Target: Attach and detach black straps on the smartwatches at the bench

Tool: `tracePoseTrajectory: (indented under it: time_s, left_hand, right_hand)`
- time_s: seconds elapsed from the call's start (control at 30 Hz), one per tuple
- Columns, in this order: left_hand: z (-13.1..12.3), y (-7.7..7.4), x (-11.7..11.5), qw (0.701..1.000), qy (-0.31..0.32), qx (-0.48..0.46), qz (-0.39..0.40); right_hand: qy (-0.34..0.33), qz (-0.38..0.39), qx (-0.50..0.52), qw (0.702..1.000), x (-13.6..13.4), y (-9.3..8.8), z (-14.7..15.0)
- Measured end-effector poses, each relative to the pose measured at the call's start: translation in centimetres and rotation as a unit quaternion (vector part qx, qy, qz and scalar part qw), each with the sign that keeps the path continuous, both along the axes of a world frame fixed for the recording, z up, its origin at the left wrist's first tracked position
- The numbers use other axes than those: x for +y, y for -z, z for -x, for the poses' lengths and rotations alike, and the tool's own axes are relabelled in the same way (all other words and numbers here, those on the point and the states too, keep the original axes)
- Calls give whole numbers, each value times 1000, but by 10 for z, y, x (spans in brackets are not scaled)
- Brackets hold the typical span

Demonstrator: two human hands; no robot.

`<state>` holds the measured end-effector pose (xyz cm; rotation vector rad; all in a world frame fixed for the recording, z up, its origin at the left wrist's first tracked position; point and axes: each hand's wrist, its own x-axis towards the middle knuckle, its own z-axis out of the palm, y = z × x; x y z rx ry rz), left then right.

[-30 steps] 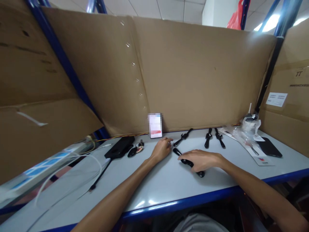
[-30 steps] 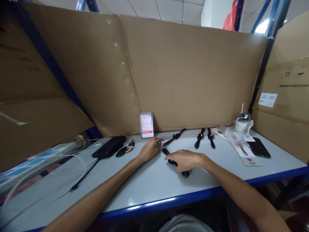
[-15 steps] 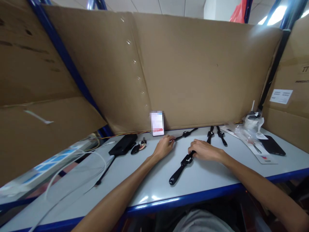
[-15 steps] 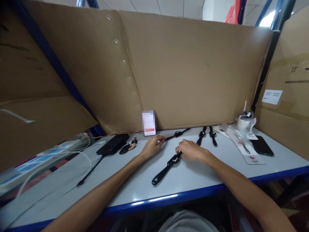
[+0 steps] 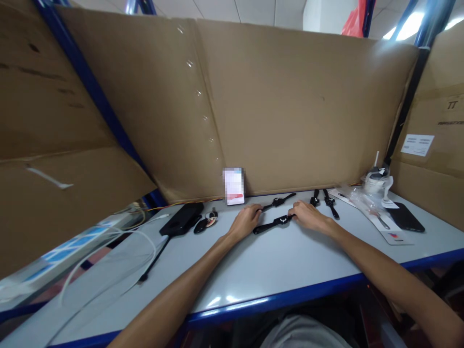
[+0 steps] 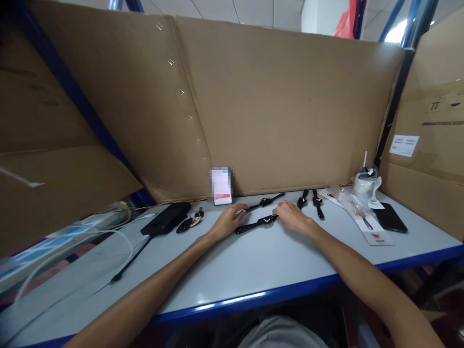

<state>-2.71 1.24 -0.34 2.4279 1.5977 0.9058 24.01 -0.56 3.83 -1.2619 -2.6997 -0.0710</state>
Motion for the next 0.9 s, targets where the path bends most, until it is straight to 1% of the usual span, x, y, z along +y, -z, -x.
tracePoseTrajectory:
  time_s: [0.07,0.17,0.27,0.33,0.43,0.47,0.53,0.6,0.67,0.77,0.9]
  left_hand:
    - [1,1,2,1000,9,8,4]
    - [3,3,3,999,16,33,3]
    - [5,2,3,998,15,55,1]
    - [4,2,2,998,11,60,-3]
    - [4,2,1,998,4,59,-6]
    - [4,2,1,998,2,57,-6]
    - [3,3,2,999,0,53,-8]
    - [3,4,2,999,6,50,-6]
    - [2,5,2,999,16,48,0]
    - [0,7,0,999,26,41,10]
    - [-2,11,0,999,31,25,14]
  right_hand:
    - [4,9,-5,1000,-2,-2,0]
    - [-14,30,-16,999,-9,-7,3]
    - [-24,54,-34,998,-18,-16,4]
    - [0,66,-62,996,-25,-24,2]
    - [66,74,-125,987,-33,-37,-4]
    - [86,77,-143,983,-35,-41,-7]
    - [103,88,-159,978,-35,-44,-11]
    - [97,104,-145,979,-33,-41,-11]
    - [75,107,-105,986,-30,-33,-6]
    - [41,74,-34,996,-27,-18,7]
    - [0,27,-2,1000,-24,0,20]
